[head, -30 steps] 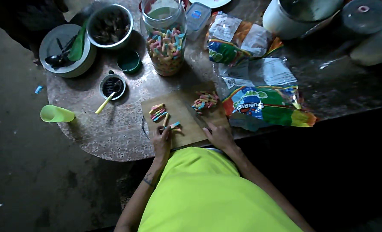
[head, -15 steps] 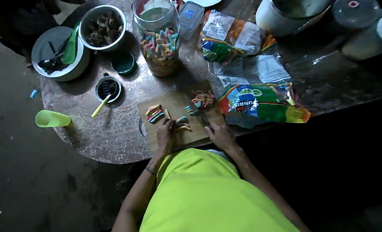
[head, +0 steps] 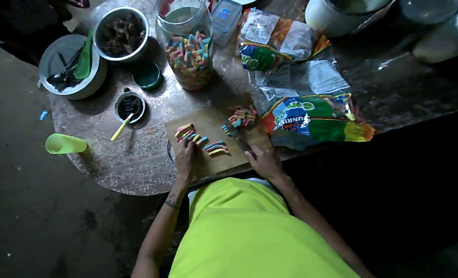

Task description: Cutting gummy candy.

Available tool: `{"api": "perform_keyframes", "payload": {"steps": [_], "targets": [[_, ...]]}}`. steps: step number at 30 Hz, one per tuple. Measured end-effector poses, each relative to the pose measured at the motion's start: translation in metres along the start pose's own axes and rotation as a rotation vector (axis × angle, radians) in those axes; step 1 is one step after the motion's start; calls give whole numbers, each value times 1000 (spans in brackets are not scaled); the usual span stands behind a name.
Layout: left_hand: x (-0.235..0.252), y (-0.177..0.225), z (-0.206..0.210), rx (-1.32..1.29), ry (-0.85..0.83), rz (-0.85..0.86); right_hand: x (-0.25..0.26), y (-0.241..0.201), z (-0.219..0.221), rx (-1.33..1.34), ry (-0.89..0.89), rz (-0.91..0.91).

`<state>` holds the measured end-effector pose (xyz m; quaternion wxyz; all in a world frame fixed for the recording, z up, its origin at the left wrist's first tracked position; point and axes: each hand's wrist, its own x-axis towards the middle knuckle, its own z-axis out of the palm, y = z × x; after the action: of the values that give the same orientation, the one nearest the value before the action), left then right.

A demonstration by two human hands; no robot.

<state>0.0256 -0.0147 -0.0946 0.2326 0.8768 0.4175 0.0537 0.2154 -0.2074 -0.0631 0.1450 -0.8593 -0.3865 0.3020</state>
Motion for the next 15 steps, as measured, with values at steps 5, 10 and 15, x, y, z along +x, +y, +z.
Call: {"api": "perform_keyframes", "payload": {"steps": [5,10,15], "targets": [[-11,-6,-5,17,106,-76,-3,-2,1,-11,-19,8],[-27,16,18,-168,76,208,-6,-6,4,0,7,-9],[-23,35,42,-174,78,212,-11,-11,10,16,43,1]]}}
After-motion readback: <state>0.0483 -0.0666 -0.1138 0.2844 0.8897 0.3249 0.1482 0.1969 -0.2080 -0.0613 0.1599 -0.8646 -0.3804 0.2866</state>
